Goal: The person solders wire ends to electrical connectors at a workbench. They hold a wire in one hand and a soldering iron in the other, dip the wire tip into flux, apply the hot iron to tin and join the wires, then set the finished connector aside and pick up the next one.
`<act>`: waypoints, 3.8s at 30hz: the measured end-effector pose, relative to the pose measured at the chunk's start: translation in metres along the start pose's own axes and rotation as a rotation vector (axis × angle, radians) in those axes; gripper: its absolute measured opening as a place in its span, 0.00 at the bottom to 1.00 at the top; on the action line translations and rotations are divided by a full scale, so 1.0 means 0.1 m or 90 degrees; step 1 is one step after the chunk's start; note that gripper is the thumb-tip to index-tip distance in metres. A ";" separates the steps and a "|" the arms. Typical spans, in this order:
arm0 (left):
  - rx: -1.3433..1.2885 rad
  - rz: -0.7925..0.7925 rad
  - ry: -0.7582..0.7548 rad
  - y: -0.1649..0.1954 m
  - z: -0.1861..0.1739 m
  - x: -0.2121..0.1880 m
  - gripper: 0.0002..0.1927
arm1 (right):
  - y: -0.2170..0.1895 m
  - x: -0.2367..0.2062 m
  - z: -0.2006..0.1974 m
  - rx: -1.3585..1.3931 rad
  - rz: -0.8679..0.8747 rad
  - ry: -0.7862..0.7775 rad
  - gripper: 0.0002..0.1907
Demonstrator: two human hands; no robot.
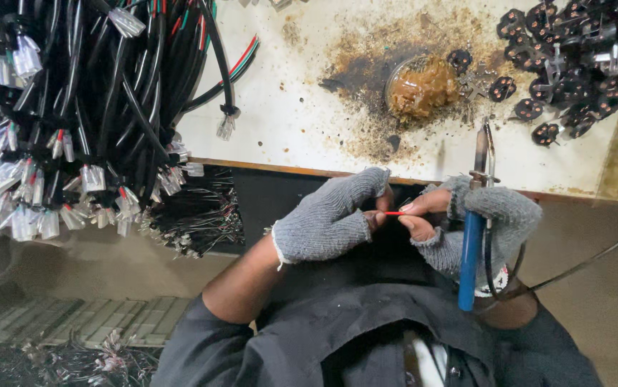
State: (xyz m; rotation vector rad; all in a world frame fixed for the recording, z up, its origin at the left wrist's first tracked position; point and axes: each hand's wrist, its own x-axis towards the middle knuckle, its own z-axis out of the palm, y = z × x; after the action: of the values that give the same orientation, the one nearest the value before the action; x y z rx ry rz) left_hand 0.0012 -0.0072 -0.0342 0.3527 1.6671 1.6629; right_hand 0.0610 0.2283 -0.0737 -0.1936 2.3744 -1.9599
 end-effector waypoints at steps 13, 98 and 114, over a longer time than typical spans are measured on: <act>-0.059 0.006 0.093 0.03 0.19 -0.04 0.17 | -0.32 0.16 -0.04 -0.084 -0.009 -0.033 0.12; 0.476 0.098 0.293 0.10 -0.01 0.32 0.14 | -0.13 0.62 -0.06 -0.399 -0.121 0.015 0.20; 0.566 0.079 0.347 0.06 0.12 0.39 0.15 | -0.14 0.66 -0.10 -0.280 -0.118 -0.024 0.18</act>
State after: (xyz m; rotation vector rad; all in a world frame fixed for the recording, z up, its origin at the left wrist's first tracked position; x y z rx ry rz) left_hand -0.0194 0.0275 -0.0392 0.4445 2.8110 1.0421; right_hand -0.0044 0.2262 -0.0555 -0.4789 2.8169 -1.4453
